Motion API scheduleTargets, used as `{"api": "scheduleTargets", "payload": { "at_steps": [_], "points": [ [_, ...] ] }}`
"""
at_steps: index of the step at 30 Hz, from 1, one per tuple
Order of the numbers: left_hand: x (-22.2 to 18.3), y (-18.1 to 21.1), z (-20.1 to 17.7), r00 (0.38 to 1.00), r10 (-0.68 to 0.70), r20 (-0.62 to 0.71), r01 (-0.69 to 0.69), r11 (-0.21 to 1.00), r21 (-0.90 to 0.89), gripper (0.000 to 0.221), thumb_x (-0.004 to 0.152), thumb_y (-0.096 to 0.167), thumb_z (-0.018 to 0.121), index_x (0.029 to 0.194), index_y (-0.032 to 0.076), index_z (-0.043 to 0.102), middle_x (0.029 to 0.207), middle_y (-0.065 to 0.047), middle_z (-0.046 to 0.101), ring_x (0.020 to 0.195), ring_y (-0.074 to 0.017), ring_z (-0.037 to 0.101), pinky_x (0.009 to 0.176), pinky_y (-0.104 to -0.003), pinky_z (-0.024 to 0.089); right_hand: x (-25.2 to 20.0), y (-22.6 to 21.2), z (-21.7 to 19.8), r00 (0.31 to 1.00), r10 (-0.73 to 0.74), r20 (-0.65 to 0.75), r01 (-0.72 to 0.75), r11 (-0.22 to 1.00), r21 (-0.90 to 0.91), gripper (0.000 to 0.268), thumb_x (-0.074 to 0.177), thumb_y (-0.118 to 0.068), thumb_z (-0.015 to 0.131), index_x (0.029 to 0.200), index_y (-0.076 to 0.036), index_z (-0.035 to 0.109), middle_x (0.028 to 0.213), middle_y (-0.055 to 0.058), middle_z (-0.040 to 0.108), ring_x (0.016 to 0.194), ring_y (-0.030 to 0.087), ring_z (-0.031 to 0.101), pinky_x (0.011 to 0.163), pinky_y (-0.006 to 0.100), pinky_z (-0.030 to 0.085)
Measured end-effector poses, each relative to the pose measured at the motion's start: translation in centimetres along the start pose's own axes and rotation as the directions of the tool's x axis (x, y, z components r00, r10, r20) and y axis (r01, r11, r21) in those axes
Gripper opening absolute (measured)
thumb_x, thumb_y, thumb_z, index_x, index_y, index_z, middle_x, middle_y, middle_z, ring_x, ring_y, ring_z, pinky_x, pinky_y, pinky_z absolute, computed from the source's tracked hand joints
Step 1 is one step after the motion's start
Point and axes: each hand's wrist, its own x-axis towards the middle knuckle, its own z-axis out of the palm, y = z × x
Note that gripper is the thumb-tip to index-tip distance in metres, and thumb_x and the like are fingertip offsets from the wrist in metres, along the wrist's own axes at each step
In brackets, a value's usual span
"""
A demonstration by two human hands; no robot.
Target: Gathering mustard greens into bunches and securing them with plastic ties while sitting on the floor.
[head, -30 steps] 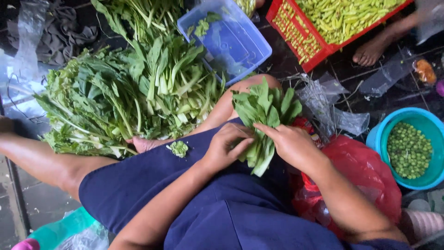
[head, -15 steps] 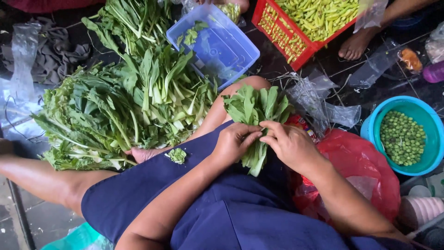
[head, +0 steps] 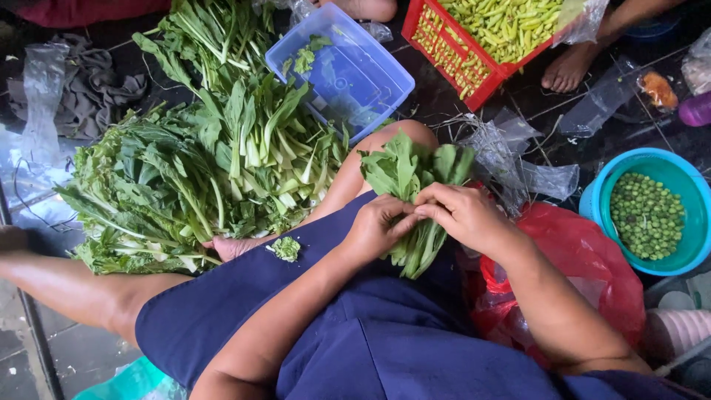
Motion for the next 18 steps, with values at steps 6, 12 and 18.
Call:
{"api": "scheduleTargets", "payload": {
  "at_steps": [6,12,18],
  "points": [
    [0.0,0.6,0.0,0.997,-0.029,0.071,0.021,0.992,0.123,0.01,0.089,0.017,0.076,0.096,0.011,0.077,0.08,-0.013,0.073,0.083,-0.0373,0.069,0.078,-0.047,0.056,-5.0,7.5,-1.9,0.88,0.436,-0.187,-0.307,0.824,0.476,0.018,0.103,-0.007,0.065,0.121,-0.009,0.065,0.098,0.006,0.074,0.076,0.017,0.071,0.072,0.031,0.059],
    [-0.1,0.3,0.4,0.996,-0.085,0.032,0.08,0.987,0.137,0.008,0.09,0.025,0.077,0.096,0.019,0.078,0.078,-0.004,0.073,0.083,-0.0283,0.071,0.08,-0.039,0.057,-7.6,8.8,2.2,0.631,0.647,0.428,-0.659,0.738,-0.145,0.06,0.089,-0.053,0.073,0.128,-0.008,0.069,0.117,0.019,0.078,0.11,0.034,0.075,0.096,0.045,0.058],
    [-0.2,1.8,0.1,0.999,-0.043,0.006,0.042,0.996,0.084,0.007,0.092,0.017,0.075,0.098,0.017,0.077,0.082,-0.008,0.072,0.086,-0.0324,0.07,0.083,-0.041,0.057,-7.3,5.7,1.0,0.8,0.524,0.293,-0.483,0.852,-0.204,0.021,0.098,-0.017,0.06,0.112,-0.011,0.074,0.085,0.01,0.083,0.081,0.027,0.08,0.078,0.038,0.064]
  ]
}}
